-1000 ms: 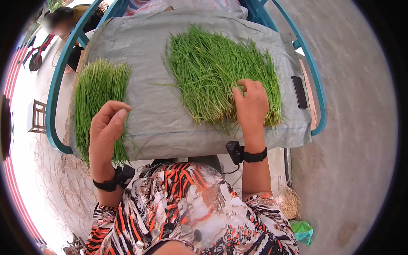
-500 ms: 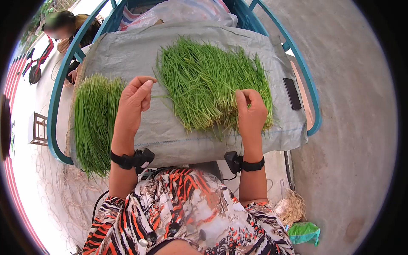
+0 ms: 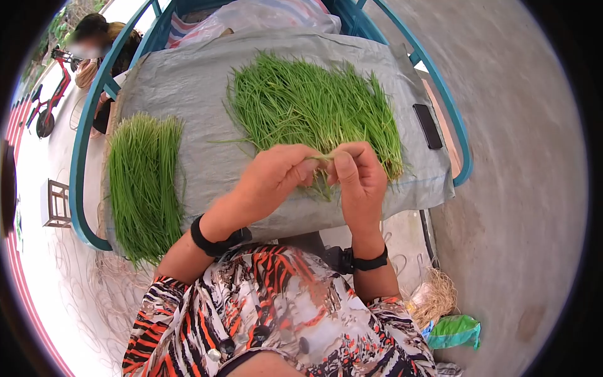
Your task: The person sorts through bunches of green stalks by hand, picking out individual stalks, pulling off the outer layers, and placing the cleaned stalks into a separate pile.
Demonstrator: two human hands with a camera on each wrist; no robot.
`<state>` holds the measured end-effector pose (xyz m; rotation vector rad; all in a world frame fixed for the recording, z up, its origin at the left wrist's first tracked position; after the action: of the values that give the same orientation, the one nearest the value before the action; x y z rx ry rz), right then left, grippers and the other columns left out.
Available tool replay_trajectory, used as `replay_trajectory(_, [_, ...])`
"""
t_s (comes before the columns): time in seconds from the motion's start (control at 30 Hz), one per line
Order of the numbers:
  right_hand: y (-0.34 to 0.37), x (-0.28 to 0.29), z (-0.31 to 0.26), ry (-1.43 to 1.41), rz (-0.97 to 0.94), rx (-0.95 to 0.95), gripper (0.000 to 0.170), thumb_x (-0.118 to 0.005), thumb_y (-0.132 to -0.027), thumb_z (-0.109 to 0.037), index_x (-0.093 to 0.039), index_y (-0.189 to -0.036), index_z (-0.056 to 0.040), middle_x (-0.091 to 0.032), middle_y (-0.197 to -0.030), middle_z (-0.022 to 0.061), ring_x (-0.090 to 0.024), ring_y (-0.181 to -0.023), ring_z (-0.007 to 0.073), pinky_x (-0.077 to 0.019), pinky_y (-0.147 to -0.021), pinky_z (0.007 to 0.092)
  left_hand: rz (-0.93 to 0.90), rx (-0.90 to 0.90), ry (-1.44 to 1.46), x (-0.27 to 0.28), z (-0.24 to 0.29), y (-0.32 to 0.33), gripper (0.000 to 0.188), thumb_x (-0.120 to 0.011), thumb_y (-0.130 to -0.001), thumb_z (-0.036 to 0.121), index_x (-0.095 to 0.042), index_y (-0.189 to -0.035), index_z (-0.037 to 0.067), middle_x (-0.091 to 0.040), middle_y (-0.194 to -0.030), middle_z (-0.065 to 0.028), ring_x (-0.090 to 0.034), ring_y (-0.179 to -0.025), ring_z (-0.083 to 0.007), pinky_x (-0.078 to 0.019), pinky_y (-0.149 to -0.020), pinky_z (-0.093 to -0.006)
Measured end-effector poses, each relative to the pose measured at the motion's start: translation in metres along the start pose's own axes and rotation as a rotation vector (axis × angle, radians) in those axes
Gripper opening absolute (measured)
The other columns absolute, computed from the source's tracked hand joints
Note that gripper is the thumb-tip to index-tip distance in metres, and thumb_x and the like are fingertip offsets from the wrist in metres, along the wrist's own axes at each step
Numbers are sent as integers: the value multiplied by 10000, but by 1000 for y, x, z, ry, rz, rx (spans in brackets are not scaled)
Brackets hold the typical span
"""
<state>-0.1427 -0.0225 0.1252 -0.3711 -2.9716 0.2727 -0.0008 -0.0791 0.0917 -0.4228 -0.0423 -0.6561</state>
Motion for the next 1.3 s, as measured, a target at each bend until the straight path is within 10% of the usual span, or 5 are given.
replay_trajectory(0.2, [2, -9, 16, -61, -102, -126, 217, -517, -949, -200, -636, -986, -23, -601, -846, 10, -546, -794, 81, -441, -698, 215, -235, 442, 509, 0, -7, 16, 258, -420, -983, 222, -590, -996, 28, -606, -701, -14, -542, -573, -82, -426, -538, -228])
replay_trajectory(0.53, [-10, -1, 47, -446, -14, -335, 319, -476, -962, -282, -615, -980, 4, -645, -917, 98, -600, -810, 156, -481, -761, 282, -352, 597, 1748, -3, -32, 40, 610, -283, -985, 382, -251, -1384, -78, -343, -1394, -269, -382, -1283, -358, -350, -1016, -526])
replay_trajectory(0.83, [-26, 11, 69, -430, -19, -285, 299, -488, -959, -278, -619, -972, -10, -646, -886, 78, -595, -772, 131, -488, -711, 267, -361, 578, 1735, -17, -39, 48, 549, -299, -986, 303, -270, -1371, -87, -309, -1425, -246, -333, -1319, -353, -320, -1038, -532])
replay_trajectory(1.13, [-28, 12, 73, -291, -57, -189, 296, -511, -950, -284, -639, -937, -17, -629, -818, 42, -550, -675, 74, -475, -619, 214, -297, 643, 1461, -23, -48, 60, 249, -446, -961, 217, -546, -1061, 11, -395, -671, 67, -403, -565, -35, -570, -696, -323])
replay_trajectory(1.3, [-48, 38, 81, -348, 31, -135, 279, -518, -947, -286, -621, -966, -28, -612, -819, 26, -517, -641, 69, -447, -543, 212, -215, 645, 1497, -18, -54, 64, 184, -445, -960, 208, -543, -918, 58, -399, -661, 78, -397, -558, -32, -570, -706, -317])
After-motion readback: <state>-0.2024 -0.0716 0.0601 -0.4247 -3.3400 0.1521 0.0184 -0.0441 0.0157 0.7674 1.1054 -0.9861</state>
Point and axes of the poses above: each hand's wrist, its own y-axis away from the middle knuckle, its own x-axis out of the back of the hand, z = x × y, the point moved 2 cm from there along -y, towards the middle knuckle
